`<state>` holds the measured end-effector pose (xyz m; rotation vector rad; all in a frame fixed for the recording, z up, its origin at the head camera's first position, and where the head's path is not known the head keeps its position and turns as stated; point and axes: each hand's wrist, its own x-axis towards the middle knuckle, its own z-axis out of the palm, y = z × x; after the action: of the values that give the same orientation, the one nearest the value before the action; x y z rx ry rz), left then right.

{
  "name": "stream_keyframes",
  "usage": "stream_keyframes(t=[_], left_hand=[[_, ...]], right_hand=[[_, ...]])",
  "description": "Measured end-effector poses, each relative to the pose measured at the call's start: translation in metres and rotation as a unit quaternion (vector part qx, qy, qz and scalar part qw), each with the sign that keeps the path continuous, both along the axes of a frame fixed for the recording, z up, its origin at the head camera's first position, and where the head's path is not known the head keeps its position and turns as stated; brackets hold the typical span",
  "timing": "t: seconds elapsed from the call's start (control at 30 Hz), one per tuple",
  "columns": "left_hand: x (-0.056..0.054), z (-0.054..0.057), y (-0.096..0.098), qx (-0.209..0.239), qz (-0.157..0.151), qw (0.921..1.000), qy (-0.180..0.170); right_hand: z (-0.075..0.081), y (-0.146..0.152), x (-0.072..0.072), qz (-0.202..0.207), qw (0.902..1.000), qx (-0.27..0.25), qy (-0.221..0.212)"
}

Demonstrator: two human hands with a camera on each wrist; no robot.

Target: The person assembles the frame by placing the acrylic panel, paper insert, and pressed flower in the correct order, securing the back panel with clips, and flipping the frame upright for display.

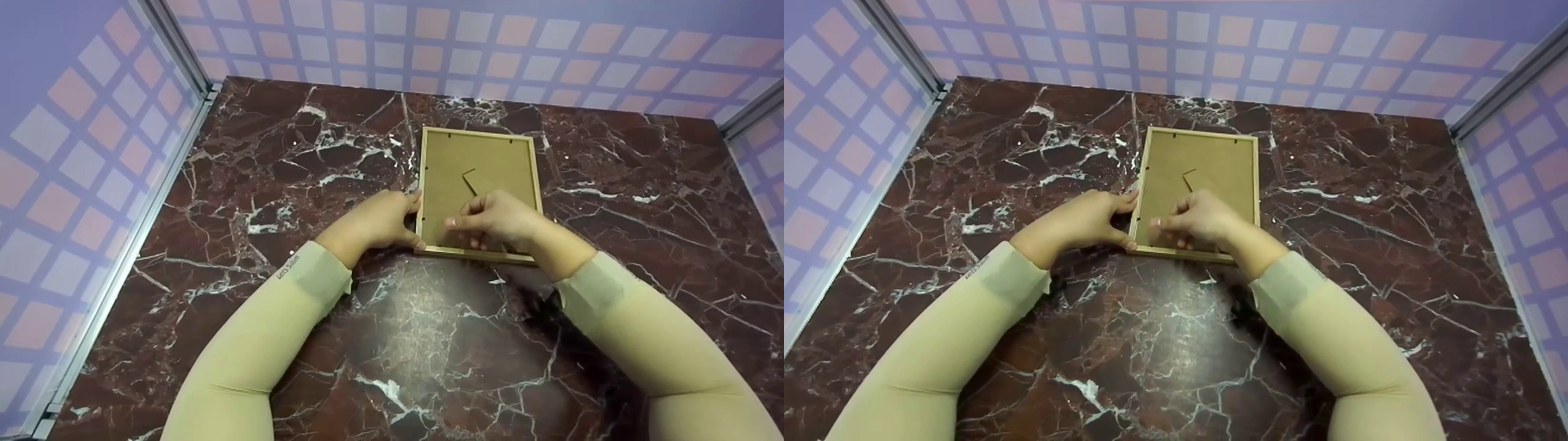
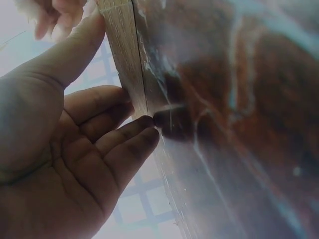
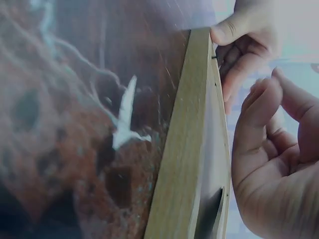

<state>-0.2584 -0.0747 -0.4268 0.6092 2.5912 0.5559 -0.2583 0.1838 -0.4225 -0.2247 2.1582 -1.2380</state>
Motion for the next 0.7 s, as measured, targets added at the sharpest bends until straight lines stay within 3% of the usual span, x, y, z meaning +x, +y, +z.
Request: stream_keyframes(t=[0.17, 0.47, 0.7], left_hand=[[0.0, 0.0, 0.0, 0.004, 0.0, 1.0, -0.005], [-0.001, -0.003, -0.002, 0.009, -0.002, 1.0, 0.003], [-0.001, -0.003, -0.002, 0.016, -0.003, 0.9999, 0.003]], right_hand=[[-0.005, -0.004, 0.01, 0.033, 0.9971, 0.034, 0.06], [-0.016, -0.016, 0.019, 0.031, 0.9813, 0.094, 0.165], [-0.018, -0.02, 0.021, 0.022, 0.9724, 0.138, 0.187]])
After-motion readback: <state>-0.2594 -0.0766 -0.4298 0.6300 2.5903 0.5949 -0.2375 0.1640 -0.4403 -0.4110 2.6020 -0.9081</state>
